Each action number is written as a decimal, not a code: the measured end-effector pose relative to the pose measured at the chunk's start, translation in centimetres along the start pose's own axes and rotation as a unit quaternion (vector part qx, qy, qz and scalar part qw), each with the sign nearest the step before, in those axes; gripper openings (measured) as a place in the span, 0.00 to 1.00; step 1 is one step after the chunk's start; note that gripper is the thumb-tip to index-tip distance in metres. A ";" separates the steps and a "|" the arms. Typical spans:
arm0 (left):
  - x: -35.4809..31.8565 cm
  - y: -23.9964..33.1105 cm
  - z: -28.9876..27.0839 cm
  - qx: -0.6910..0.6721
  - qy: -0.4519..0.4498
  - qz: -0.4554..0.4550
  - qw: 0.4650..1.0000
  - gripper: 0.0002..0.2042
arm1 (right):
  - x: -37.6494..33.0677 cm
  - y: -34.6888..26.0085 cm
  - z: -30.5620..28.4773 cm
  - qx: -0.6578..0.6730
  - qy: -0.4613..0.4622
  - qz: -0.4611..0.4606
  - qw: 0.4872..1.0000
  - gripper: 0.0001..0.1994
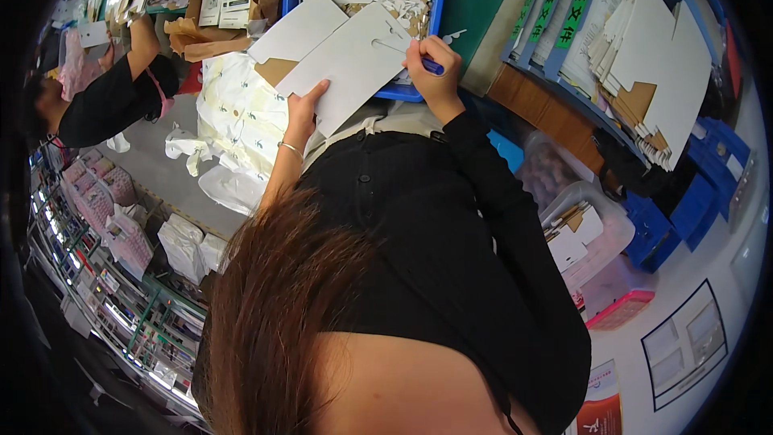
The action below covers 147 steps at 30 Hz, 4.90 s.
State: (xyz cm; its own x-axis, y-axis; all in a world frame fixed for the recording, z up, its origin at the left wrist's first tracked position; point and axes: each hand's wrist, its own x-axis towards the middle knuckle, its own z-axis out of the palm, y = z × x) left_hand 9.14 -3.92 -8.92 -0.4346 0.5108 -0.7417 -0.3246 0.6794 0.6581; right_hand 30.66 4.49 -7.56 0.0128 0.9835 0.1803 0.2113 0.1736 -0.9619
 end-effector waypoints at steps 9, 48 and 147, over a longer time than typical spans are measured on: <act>-0.4 0.0 0.0 0.054 -0.036 0.097 0.993 0.16 | 0.8 2.7 1.5 -0.045 -0.039 -0.019 0.998 0.11; -6.3 12.6 4.0 0.086 -0.377 0.168 0.907 0.24 | -1.7 -13.3 -15.5 -0.039 -0.049 0.182 0.981 0.08; -1.5 19.3 -3.6 0.050 -0.436 0.443 0.782 0.44 | 16.8 -10.3 -4.0 -0.152 -0.248 -0.215 0.932 0.11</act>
State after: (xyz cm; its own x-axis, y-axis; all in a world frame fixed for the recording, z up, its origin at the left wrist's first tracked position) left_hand 0.51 6.51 5.38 0.3005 0.9394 0.1647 -0.1357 -0.1288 0.9823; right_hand 32.64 18.98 6.24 -0.5743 0.7422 0.3454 0.3614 0.6084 -0.7065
